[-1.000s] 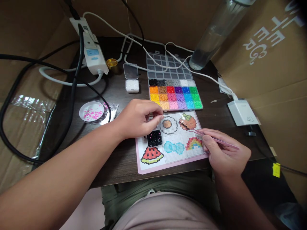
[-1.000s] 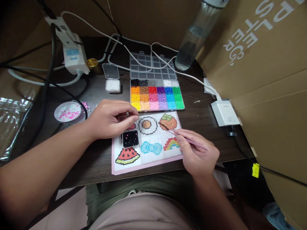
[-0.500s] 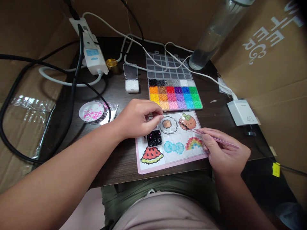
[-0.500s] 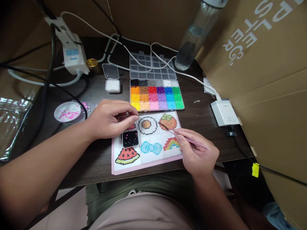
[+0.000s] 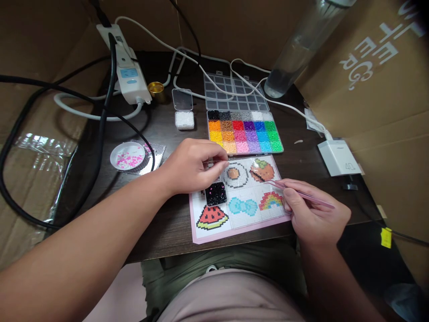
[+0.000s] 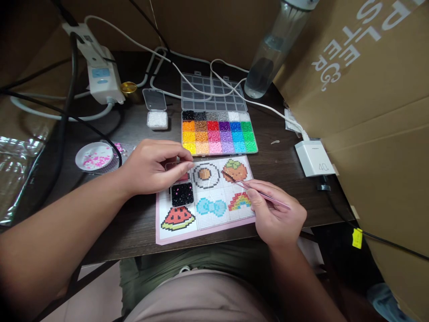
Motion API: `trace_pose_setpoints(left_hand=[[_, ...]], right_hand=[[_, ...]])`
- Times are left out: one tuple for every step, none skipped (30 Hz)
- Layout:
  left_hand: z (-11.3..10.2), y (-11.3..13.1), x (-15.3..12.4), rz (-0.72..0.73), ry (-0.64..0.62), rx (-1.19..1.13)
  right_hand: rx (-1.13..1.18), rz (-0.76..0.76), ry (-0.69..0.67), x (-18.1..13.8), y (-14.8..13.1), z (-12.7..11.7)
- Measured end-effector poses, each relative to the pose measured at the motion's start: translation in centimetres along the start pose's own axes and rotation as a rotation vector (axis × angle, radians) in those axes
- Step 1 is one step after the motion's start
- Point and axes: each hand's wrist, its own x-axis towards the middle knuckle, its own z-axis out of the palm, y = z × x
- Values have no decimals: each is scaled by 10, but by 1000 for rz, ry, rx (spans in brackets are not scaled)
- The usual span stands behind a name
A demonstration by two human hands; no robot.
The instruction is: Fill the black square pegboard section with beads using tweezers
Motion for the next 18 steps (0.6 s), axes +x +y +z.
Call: trace_pose_setpoints(left_hand=[[0,0,0,2,1,0],[0,0,0,5,3,0],[0,-1,0,8,5,0],[0,-1,0,11,7,2],[0,-1,0,14,11,3],[0,-1,0,16,13,3],[0,-1,0,16,12,4],[0,-1,0,16,12,4],[0,0,0,15,11,4],[0,0,0,14,10,4],[-1,0,0,15,10,3],[-1,0,0,17,12,3],[0,0,0,21,16,3],[0,0,0,23,18,2],[0,0,0,25,19,1],[0,0,0,27,18,0],[0,0,0,27,18,-1],[0,0,0,26,17,-2]], right_hand=[[0,-2,0,0,0,0],[2,2,-3,0,0,0],[6,10,-6,0,0,0],[9,14,-9,0,1,0],[11,15,-11,0,1,0],[13,11,-11,0,1,0],[18,7,-11,0,1,0],[23,4,-10,0,1,0],[27,4,-9,0,1,0],[29,6,-8,0,1,0],[28,9,-8,-1,1,0],[27,11,-10,-1,1,0],[26,14,-13,-1,1,0],[28,18,-15,-1,2,-1],[32,22,-16,-1,2,-1],[37,26,-17,-1,2,-1],[41,27,-18,-2,2,-1],[41,27,-18,-1,2,-1]])
